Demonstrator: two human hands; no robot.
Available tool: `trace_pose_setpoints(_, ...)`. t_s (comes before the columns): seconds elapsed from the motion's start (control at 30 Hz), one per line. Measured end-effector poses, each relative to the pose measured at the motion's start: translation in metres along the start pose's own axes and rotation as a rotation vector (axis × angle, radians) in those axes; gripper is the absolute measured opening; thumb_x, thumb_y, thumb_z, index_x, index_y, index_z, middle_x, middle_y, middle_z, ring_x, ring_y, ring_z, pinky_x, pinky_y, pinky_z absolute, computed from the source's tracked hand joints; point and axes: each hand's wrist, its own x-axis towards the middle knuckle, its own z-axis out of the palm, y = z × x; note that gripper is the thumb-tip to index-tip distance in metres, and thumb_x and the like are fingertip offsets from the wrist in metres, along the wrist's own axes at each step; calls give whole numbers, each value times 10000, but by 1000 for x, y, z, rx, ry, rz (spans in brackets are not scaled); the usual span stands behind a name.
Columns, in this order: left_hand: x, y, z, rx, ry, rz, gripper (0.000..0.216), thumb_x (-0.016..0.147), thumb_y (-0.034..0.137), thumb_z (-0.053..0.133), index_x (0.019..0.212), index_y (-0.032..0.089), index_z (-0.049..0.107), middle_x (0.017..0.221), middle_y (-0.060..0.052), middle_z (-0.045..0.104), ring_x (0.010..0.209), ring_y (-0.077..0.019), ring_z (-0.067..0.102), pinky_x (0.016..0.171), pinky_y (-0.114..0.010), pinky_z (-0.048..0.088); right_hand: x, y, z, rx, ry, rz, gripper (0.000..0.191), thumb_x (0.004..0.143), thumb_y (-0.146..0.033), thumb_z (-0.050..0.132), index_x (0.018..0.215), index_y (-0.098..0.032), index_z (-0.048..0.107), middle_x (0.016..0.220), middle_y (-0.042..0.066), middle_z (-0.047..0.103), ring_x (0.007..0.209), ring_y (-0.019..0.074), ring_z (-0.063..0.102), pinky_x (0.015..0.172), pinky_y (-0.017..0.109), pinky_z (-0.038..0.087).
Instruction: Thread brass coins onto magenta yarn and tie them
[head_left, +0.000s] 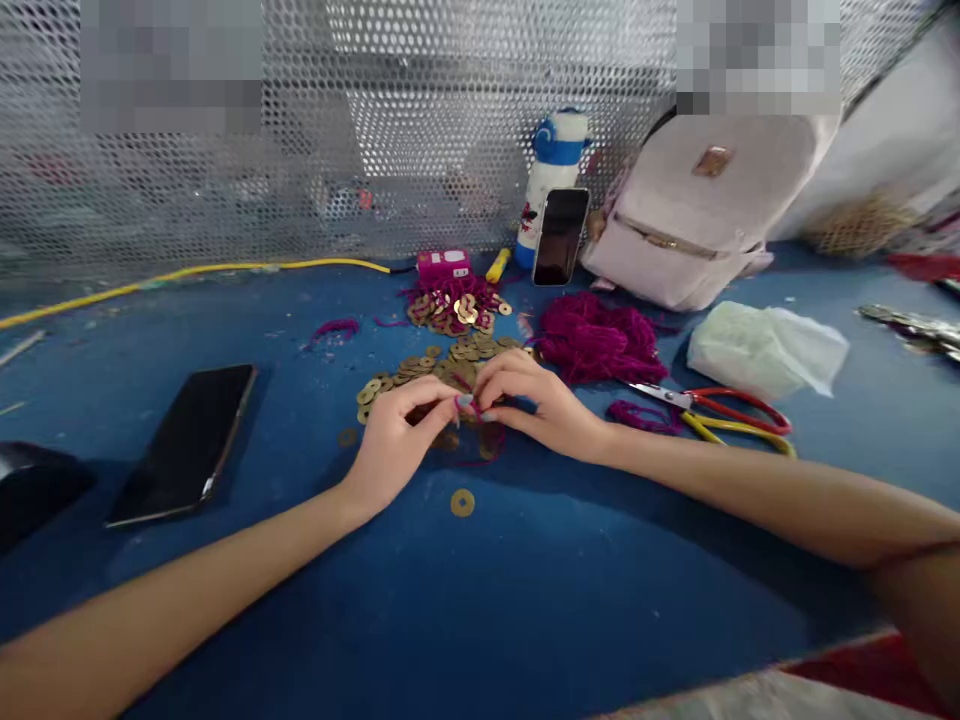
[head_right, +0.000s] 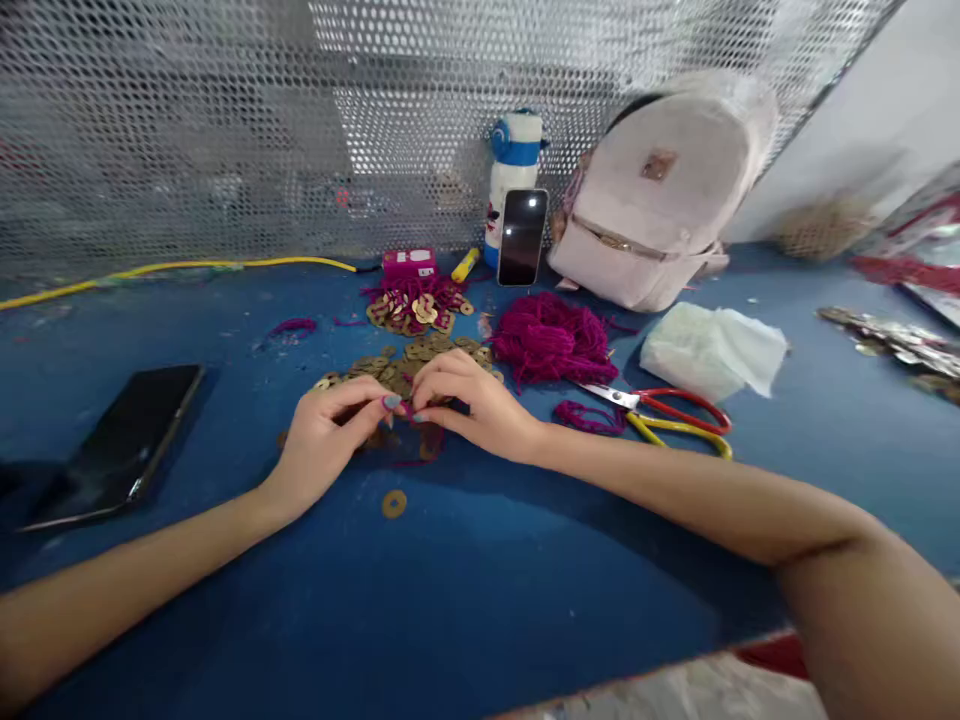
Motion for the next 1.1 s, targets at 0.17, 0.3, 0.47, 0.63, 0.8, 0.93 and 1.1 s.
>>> trace_pose_setpoints(0.17,1,4,-2,-21,33,73,153,856,144,681,780,212,796,756,-10,683,710,-109,623,650,-198,470,2,1,2,18,-17,-4,79,913,-199,636,836,-192,624,950,47,636,963,182,574,897,348,428)
trace_pose_setpoints(0.3,-2,5,-2,-50,-33,130,127,818,131,724,786,226,802,763,1,670,678,-98,608,602,-193,457,1,0,3,17,-32,5,112,896,-263,667,813,-195,633,968,51,630,965,188,558,883,345,425)
trace_pose_setpoints(0.47,-2,3,0,12,-86,102,126,804,101,724,777,206,787,782,-2,655,664,-99,598,563,-194,443,-1,-3,1,85,6,34,357,872,-505,646,751,-182,554,863,38,562,844,175,506,778,317,412)
trace_pose_setpoints(0.63,-6,5,0,101,-70,268,76,833,159,725,772,182,763,862,-21,608,620,-76,565,537,-195,435,3,1,-5,81,122,55,389,1016,-410,426,714,-180,509,735,5,470,735,143,431,721,297,361)
trace_pose_setpoints(0.8,-13,10,-2,151,-224,519,91,878,158,678,864,200,758,1069,-68,705,623,-80,598,615,-218,503,8,12,-11,232,107,229,459,974,-511,470,652,-183,471,651,-23,423,638,117,372,630,273,327)
trace_pose_setpoints(0.93,-13,12,-2,53,-391,555,104,880,125,663,869,170,756,940,-70,762,768,-134,710,699,-202,536,10,19,-12,530,257,482,488,887,-606,561,651,-188,474,606,-45,374,555,95,323,541,256,282)
trace_pose_setpoints(1.1,-5,8,-2,-23,-123,231,120,855,153,690,773,190,770,792,-38,721,694,-132,665,619,-219,510,9,13,-10,742,249,509,475,907,-618,516,734,-181,581,612,-38,389,536,93,336,524,246,311)
